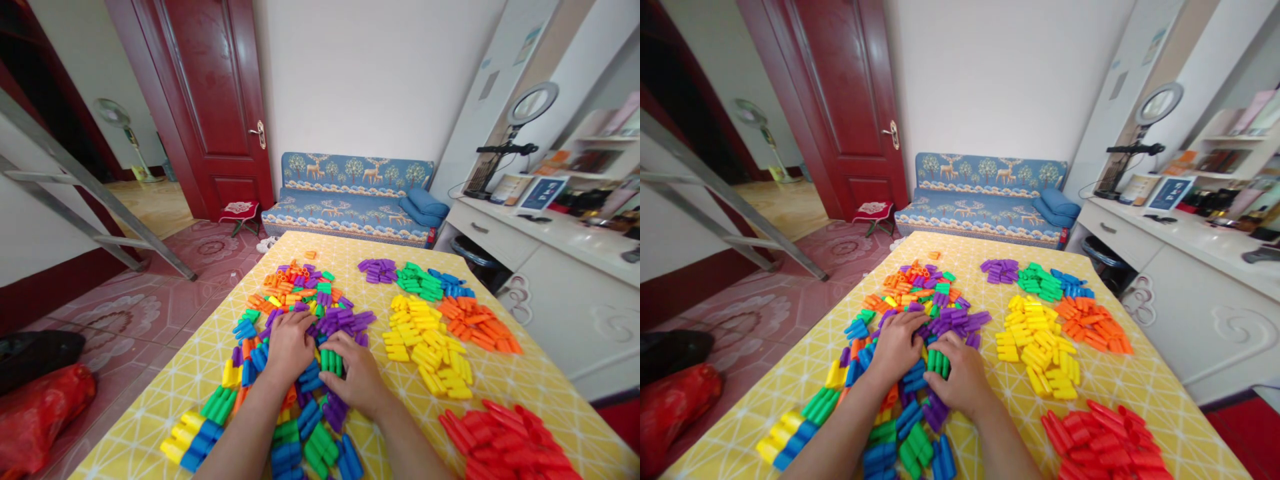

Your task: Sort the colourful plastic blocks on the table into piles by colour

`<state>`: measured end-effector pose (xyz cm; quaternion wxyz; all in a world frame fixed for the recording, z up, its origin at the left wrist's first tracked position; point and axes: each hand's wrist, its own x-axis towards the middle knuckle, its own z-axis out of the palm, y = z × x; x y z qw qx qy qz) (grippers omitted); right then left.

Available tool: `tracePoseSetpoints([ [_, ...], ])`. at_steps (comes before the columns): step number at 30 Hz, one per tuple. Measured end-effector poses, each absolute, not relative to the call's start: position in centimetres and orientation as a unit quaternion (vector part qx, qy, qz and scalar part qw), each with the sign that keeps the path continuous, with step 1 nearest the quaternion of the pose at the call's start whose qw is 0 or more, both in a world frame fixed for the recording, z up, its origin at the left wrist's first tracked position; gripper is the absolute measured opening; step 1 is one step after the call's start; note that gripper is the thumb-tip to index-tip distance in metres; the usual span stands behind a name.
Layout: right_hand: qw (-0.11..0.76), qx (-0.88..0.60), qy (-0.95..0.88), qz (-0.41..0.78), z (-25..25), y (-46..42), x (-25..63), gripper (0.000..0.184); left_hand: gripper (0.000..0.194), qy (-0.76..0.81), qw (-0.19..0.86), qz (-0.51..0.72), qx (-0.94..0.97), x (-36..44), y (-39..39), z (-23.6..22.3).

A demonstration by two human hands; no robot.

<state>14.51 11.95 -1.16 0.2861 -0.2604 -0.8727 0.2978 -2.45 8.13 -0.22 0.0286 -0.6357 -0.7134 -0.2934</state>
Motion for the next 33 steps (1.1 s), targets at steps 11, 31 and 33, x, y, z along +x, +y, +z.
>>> tracePoseSetpoints([
  [11,0.235,-0.482,-0.835,0.121,-2.1,11.6,13.5,0.036,0.034,-0.76,0.015,-0.263,-0.594,-2.8,8.4,-0.6],
  [31,0.332,-0.399,-0.765,0.381,-2.7,12.6,13.4,0.046,0.077,-0.669,-0.114,-0.261,-0.687,-3.6,7.3,0.6],
  [33,0.33,-0.397,-0.76,0.394,-3.0,12.8,13.4,0.049,0.078,-0.672,-0.123,-0.262,-0.682,-3.7,7.3,0.7],
])
